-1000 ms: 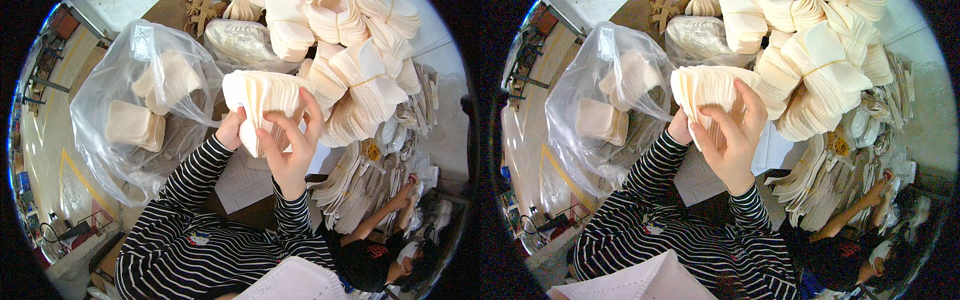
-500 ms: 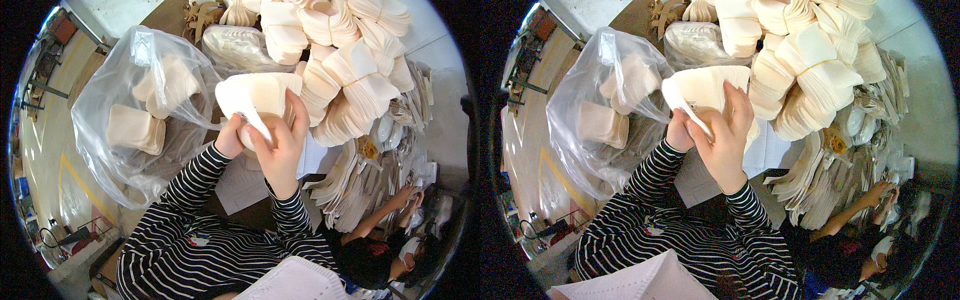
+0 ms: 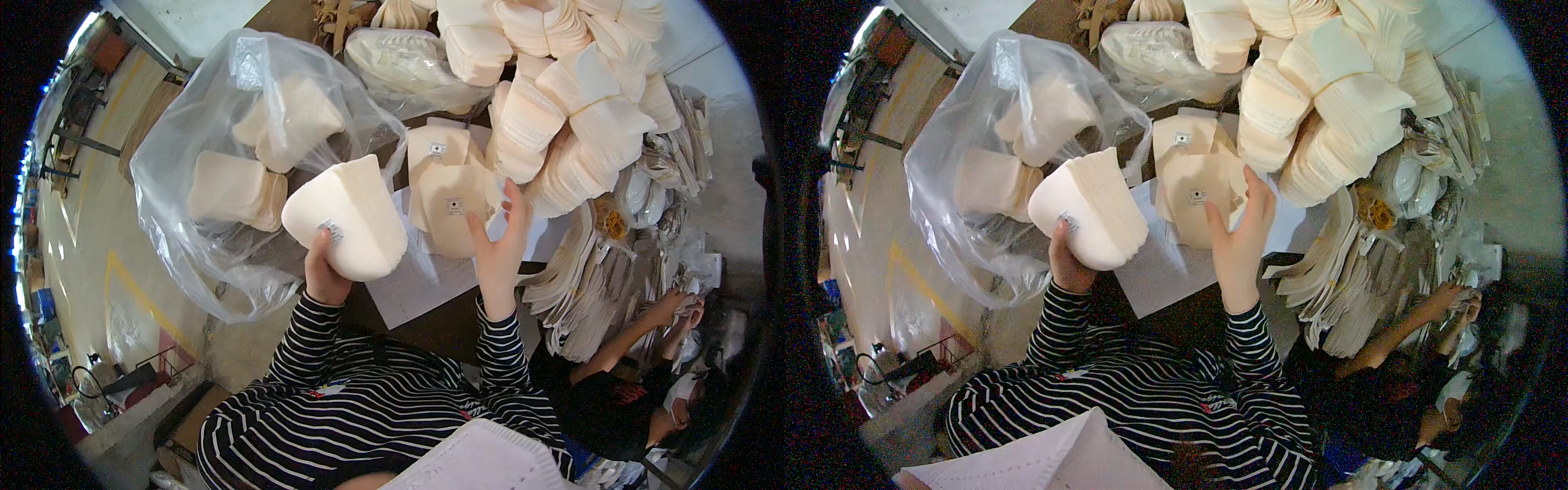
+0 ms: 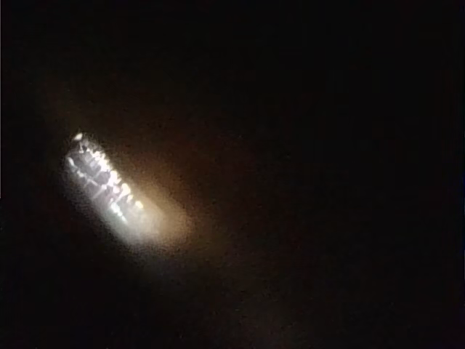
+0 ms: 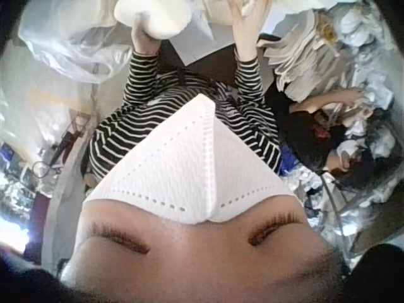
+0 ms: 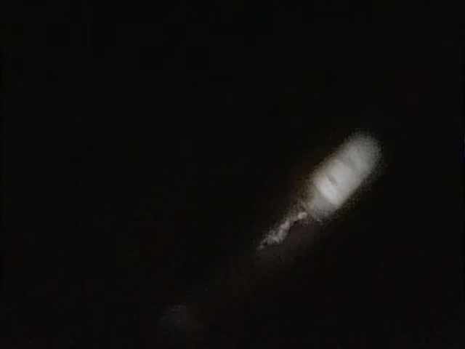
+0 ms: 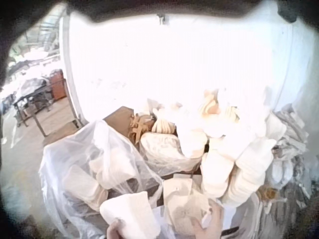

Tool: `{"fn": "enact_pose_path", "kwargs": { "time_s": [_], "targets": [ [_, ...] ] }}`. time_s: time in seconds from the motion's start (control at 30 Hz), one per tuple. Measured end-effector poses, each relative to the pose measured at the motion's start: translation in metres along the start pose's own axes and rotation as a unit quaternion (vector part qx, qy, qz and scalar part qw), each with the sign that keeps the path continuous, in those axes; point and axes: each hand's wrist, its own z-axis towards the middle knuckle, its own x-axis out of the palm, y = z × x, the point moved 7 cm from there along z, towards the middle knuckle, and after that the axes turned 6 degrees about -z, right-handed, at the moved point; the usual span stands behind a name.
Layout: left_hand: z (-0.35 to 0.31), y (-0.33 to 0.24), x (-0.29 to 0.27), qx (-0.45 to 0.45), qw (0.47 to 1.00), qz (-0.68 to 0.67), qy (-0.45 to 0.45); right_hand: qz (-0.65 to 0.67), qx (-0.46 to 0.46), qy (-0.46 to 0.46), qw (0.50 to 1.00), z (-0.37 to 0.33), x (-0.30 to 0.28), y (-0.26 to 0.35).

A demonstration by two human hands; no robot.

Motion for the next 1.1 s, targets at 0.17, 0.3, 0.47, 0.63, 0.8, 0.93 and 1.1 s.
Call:
{"fn": "enact_pose_path", "kwargs": {
  "time_s": [0.17, 0.3, 0.47, 0.63, 0.8, 0.93, 1.1],
  "targets": [
    [-0.022, 0.026, 0.013, -0.03, 0.999, 0.038, -0.013, 0.045, -0.072, 0.179, 0.98, -0.049, 0.023, 0.047],
    [-0.026, 0.043, 0.032, -0.037, 0.999, -0.02, 0.019, -0.032, -0.099, 0.125, 0.987, -0.064, 0.014, 0.072],
    [-0.034, 0.059, 0.041, -0.046, 0.995, 0.035, 0.085, 0.006, -0.104, 0.107, 0.989, -0.08, -0.002, 0.067],
    [-0.047, 0.071, 0.047, -0.069, 0.991, 0.057, 0.096, 0.184, 0.116, 0.137, 0.966, -0.097, -0.003, 0.037],
    [-0.053, 0.085, 0.07, -0.143, 0.983, -0.056, 0.099, 0.222, 0.131, 0.0, 0.966, -0.085, -0.051, 0.021],
    [-0.051, 0.083, 0.089, -0.134, 0.987, -0.004, 0.088, -0.064, -0.092, -0.11, 0.988, -0.069, -0.099, 0.058],
    [-0.057, 0.088, 0.089, -0.079, 0.988, -0.05, 0.12, -0.147, -0.283, 0.013, 0.948, -0.071, -0.063, 0.071]
  ]
}}
